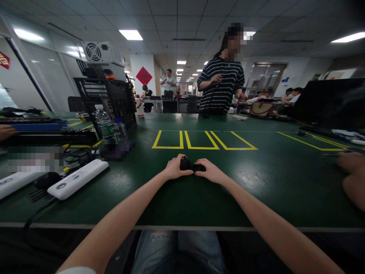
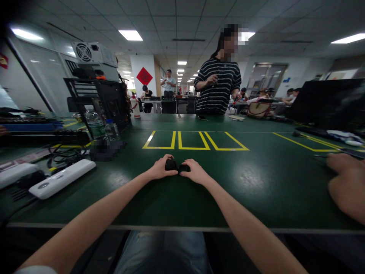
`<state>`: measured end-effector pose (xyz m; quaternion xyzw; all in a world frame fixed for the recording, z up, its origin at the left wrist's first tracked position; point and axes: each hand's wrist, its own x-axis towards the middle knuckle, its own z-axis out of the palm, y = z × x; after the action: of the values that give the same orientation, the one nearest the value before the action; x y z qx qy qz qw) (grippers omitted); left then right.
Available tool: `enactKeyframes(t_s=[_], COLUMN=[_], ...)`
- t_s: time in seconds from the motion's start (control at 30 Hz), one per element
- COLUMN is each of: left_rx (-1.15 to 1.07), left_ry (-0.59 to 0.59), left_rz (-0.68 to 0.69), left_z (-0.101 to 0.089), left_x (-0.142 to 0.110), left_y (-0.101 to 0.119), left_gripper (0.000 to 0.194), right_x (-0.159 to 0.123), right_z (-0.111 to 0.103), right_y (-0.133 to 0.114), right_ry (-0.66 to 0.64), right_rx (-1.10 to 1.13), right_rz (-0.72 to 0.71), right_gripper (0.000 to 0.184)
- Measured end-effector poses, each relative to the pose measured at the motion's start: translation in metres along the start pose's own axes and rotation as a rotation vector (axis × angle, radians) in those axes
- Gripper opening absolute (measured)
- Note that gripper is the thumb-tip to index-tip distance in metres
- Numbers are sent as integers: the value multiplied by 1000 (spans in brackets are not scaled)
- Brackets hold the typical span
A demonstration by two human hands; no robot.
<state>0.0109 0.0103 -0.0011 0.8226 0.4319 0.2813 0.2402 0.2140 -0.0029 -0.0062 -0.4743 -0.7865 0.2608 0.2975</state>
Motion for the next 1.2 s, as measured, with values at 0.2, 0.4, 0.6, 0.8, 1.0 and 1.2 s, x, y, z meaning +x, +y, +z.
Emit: enactKeyframes(t_s=[0.2,0.4,0.6,0.8,1.0,1.2], left_rx=[-97,-72,84,166,135,19], left_ry=[-68,-80,24,118,110,27], left_rz=[19,29,-127,-235,-247,-77], left_z=[-8,-46,-104,-135,-128,-82], left_x=[-19,-90,-180,-230,-210,-107], left_y=[4,-5,-37,-56,-47,-38], left_gripper=[58,59,58,54,49,55], right_x=[-7,-6,7,11,36,44], right_z=[13,64,142,193,194,113], right_y=[-40,-91,-159,-205,-185,-115], right_ry=[29,-27,-152,-163,-203,-145], right_rx=[19,154,223,389,512,493], right_rz=[-93,-251,-359,-329,-70,-90], right_gripper=[43,39,45,36,31,22])
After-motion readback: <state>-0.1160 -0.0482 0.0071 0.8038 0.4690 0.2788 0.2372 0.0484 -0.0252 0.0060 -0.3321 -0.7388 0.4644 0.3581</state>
